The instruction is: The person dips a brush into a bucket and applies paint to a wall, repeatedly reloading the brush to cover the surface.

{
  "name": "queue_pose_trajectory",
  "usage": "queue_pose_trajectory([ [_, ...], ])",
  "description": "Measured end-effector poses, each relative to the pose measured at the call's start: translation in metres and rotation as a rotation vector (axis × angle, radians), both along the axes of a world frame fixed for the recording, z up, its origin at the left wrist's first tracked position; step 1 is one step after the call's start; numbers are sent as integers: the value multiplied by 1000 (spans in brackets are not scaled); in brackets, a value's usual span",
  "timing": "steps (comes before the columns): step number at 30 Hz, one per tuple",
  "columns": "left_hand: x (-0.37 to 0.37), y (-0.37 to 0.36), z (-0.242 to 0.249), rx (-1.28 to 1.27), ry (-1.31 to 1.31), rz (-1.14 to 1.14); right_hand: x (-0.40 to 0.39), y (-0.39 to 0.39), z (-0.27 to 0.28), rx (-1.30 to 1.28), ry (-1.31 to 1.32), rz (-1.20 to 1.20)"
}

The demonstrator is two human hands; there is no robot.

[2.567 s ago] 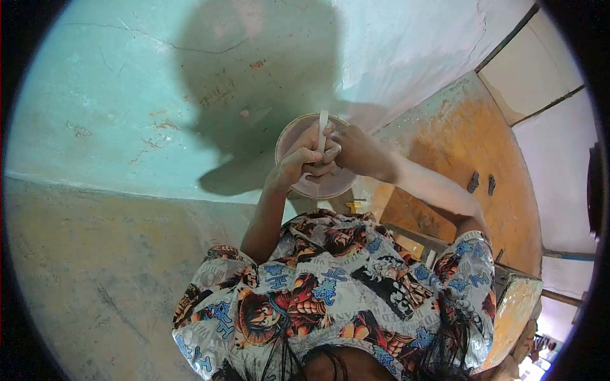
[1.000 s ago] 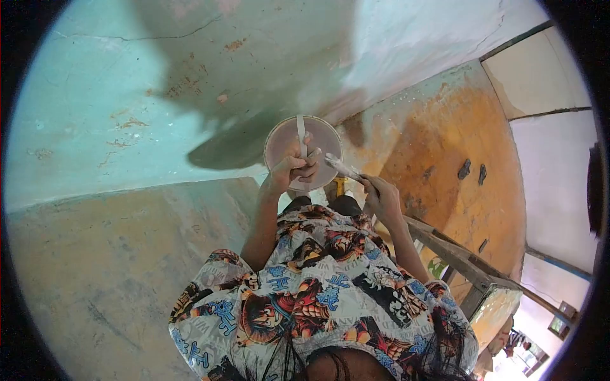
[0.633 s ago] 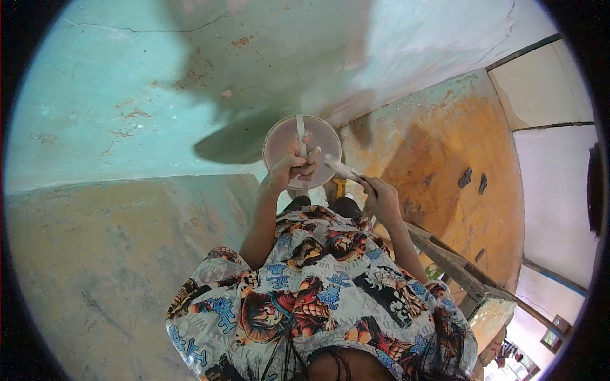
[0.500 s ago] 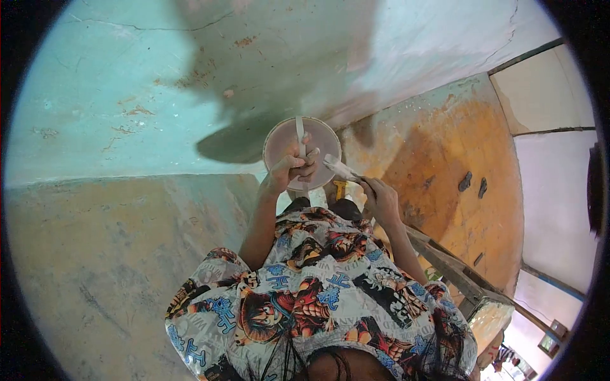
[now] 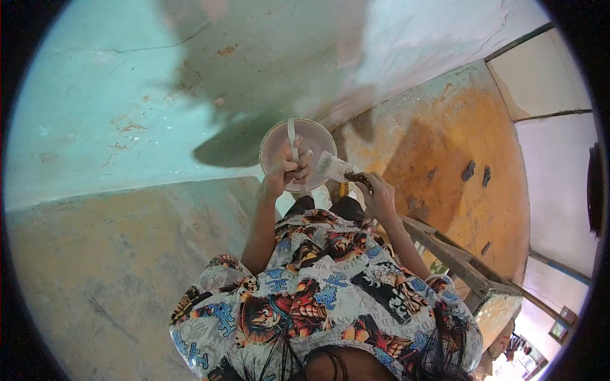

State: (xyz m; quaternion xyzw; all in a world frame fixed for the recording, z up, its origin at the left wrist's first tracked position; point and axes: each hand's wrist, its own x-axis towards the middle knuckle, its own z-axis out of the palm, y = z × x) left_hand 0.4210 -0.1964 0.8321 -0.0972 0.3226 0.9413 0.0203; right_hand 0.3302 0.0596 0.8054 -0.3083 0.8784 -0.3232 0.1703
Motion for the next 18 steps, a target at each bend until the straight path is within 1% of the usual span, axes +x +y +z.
queue_pose_trajectory([
  [4,3,3,8,-69,-99,44,11,2,-8,-50,-33,-60],
  [9,0,3,5,-40,-82,-14,17,6,-7,-25,15,-67],
  [12,-1,4,9,-65,-115,16,23,10,-17,-59,19,-113],
  [15,-1,3,10,-99,-121,-7,22,9,-12,-50,-23,-145],
  [18,-4,3,14,-125,-59,-72,17,8,-9,-95,-245,-245],
])
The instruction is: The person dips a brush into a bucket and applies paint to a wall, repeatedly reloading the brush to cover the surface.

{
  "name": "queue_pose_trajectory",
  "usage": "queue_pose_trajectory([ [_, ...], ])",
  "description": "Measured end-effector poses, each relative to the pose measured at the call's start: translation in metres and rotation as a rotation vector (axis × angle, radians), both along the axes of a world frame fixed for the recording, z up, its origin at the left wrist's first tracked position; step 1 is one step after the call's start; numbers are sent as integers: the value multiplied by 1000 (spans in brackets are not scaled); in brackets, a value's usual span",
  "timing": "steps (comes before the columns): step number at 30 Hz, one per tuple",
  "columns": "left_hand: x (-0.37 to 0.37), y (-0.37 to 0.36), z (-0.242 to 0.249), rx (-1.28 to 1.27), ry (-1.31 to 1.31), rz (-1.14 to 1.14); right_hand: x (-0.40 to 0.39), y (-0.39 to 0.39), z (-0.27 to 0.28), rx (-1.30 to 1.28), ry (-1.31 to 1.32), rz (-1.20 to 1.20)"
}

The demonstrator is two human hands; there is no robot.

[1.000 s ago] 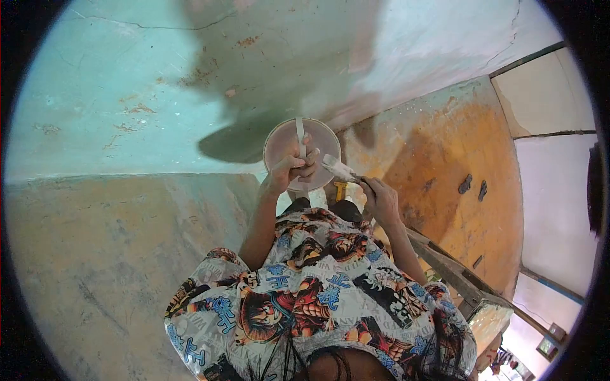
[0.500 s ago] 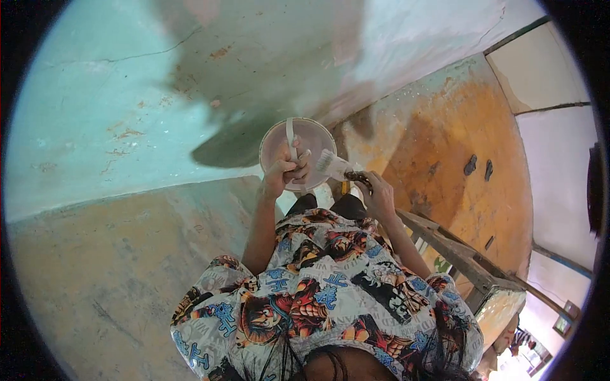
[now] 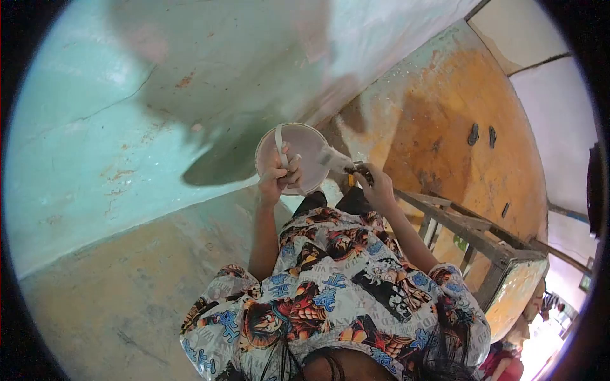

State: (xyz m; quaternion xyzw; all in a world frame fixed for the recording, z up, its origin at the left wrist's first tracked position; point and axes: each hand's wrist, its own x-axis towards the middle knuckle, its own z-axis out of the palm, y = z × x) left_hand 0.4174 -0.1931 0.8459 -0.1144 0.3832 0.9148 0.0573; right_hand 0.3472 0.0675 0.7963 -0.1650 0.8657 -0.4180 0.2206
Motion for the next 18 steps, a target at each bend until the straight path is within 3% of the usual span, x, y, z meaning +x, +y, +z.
queue_pose_trajectory([
  [6,1,-3,1,-23,-1,-1,-7,-8,-29,-143,-133,-173],
  [12,0,-8,3,-44,9,-36,-22,-24,-39,-330,-100,-252],
  [18,9,-8,-3,-112,-126,39,-66,-54,-50,-444,-182,-304],
])
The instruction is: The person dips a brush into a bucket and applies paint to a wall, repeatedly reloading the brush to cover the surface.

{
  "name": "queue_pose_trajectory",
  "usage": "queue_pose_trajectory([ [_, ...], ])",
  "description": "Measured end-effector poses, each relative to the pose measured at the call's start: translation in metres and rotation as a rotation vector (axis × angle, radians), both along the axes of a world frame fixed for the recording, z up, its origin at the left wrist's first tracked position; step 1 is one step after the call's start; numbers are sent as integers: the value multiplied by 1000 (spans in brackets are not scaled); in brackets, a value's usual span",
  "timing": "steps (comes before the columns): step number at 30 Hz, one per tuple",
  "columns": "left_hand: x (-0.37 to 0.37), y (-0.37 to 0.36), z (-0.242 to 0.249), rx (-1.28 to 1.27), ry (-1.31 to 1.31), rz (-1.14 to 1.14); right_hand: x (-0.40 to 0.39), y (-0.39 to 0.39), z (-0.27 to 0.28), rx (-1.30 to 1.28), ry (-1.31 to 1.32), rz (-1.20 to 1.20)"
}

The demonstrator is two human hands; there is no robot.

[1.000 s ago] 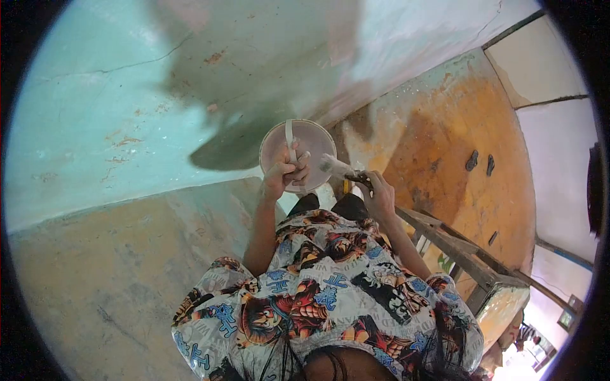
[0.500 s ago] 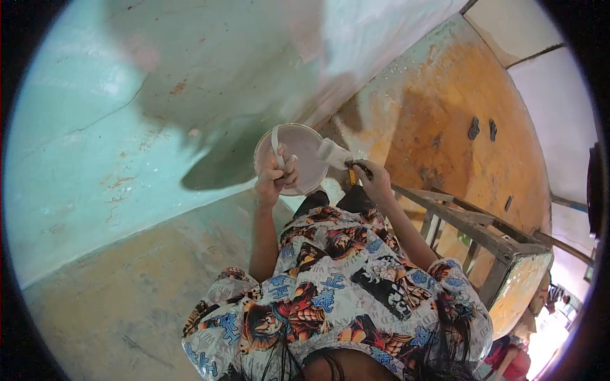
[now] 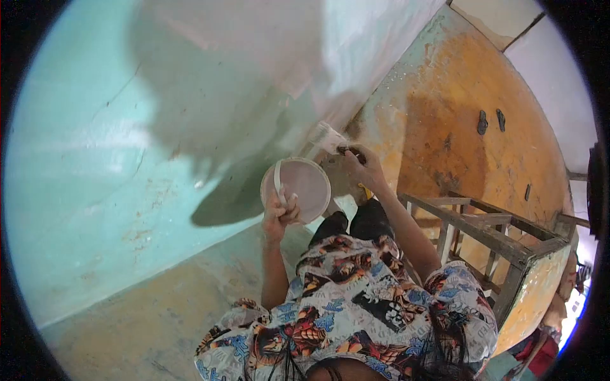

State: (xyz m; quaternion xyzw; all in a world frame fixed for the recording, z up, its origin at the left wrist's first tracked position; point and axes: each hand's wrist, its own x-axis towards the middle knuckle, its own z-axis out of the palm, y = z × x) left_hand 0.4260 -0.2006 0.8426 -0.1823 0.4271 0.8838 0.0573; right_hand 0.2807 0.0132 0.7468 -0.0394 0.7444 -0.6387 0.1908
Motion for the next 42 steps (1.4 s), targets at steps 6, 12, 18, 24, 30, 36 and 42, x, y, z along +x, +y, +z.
queue_pose_trajectory([
  [6,15,-2,-22,-22,-98,59,-31,-49,-4,-131,-55,-15],
  [12,37,-3,-53,-6,-224,134,-37,-89,-13,-119,-26,61],
  [18,57,17,-58,118,-297,211,-26,-117,-21,-206,69,84],
  [24,55,23,-61,128,-351,98,-22,-120,5,-121,11,65],
  [30,46,26,-63,85,-428,3,-23,-109,20,-109,11,33],
  [36,39,25,-54,66,-495,26,-22,-102,18,-111,-7,35],
  [42,33,23,-52,27,-533,63,-21,-105,23,-110,22,46],
])
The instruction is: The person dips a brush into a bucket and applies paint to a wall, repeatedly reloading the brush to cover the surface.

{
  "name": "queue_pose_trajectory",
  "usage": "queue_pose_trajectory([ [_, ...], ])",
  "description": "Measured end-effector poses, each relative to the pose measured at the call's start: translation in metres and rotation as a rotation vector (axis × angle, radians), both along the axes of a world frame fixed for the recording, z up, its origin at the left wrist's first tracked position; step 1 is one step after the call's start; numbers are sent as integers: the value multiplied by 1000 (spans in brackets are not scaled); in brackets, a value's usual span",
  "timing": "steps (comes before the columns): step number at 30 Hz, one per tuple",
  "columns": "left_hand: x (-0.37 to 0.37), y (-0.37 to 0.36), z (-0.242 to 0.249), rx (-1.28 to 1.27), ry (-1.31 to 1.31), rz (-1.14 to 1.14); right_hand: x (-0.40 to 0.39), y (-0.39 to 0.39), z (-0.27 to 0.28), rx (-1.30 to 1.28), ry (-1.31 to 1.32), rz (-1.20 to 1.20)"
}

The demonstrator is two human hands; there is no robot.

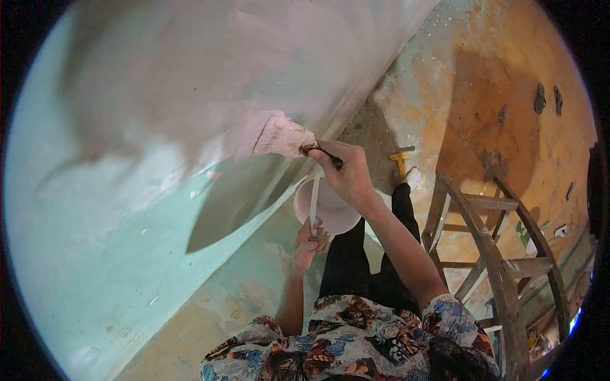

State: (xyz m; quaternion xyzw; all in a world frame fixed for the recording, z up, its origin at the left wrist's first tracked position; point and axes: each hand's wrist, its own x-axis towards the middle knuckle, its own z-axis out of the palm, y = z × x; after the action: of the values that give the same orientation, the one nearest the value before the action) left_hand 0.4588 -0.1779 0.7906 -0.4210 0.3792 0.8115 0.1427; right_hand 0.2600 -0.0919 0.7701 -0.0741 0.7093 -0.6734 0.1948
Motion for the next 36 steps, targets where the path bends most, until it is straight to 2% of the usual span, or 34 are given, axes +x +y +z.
queue_pose_trajectory([
  [6,-4,-3,-9,-60,-87,-21,3,-3,-5,-145,15,-39],
  [9,-5,-5,-12,-25,-66,-44,-4,3,0,-59,-44,66],
  [16,1,-5,-21,19,53,-101,9,2,-46,-58,-29,-34],
  [24,10,-5,-25,15,-19,-55,2,-4,-43,-99,-116,13],
  [28,10,-11,-25,29,-30,-104,4,0,-59,-5,-77,-5],
  [34,0,-4,-26,-51,-36,-169,23,7,-121,170,-28,5],
  [36,-1,2,-26,-95,-181,-61,28,9,-151,300,35,20],
])
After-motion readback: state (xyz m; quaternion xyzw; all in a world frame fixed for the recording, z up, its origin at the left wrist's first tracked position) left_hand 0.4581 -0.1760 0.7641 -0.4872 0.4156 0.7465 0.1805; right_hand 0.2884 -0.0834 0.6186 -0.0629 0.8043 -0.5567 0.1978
